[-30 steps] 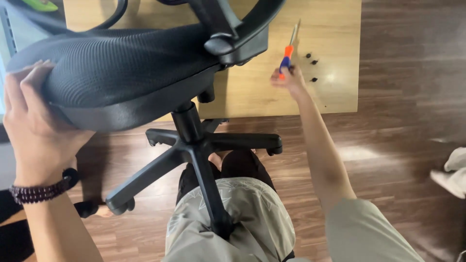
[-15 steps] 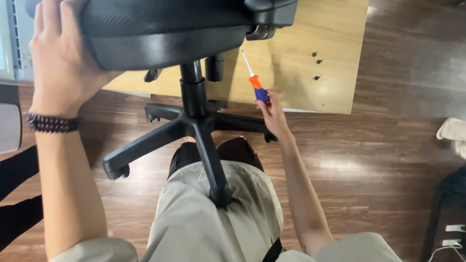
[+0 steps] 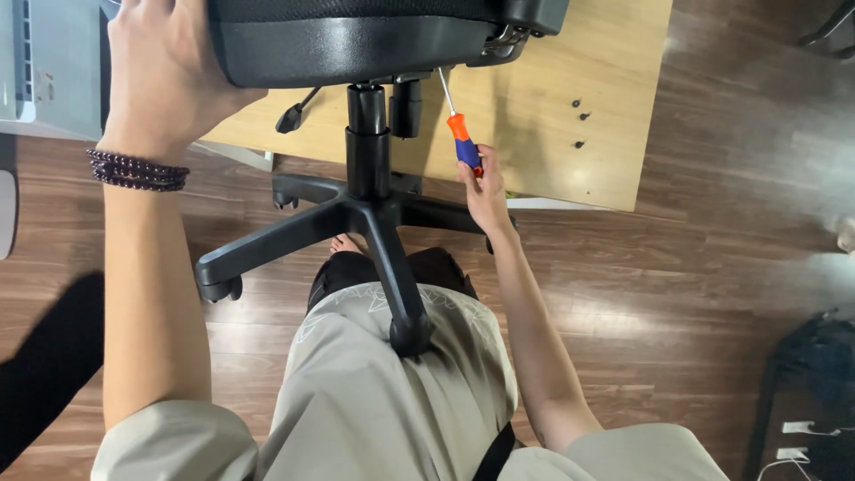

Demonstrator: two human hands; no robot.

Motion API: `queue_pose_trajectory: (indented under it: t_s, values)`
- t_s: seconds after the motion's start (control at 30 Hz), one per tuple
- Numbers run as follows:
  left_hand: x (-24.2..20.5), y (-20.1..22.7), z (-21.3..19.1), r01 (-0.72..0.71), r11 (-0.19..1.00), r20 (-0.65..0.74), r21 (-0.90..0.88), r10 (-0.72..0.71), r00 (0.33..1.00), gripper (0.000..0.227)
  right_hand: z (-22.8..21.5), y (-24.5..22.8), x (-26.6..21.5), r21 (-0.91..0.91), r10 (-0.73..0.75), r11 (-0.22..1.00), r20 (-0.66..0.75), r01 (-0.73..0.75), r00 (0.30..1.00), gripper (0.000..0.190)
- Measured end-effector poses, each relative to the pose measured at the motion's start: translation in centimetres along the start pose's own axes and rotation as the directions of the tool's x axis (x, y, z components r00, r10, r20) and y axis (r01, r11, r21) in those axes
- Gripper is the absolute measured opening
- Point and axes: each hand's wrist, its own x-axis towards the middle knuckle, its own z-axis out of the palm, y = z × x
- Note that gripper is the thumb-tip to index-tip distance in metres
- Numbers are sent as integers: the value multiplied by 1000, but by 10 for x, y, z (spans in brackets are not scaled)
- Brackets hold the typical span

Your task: The person assembles an office chair. They first use a screwdriver to drive screws into the mounting plate on the underside of the seat, then align the seat mechanism onto the gas-lift base, position screws by hand, and tighten them with the screwdriver while steadying the seat with the other hand.

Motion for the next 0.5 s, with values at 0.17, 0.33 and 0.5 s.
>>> queue_pose_trajectory:
  t_s: [0.17, 0.33, 0.5]
  values:
    - [1, 3, -2, -2, 999, -23, 42, 3, 1000, 79, 4, -3, 1, 25, 42, 999, -11, -41, 999, 40]
    - [2, 1, 0, 25, 1000, 13, -2, -25, 1000, 84, 17, 7, 2, 108, 61, 992, 15, -63, 998, 40]
    - [6, 7, -6, 20, 1000, 11, -12, -20, 1000, 89, 31, 15, 1, 476, 190, 852, 109, -219, 976, 39]
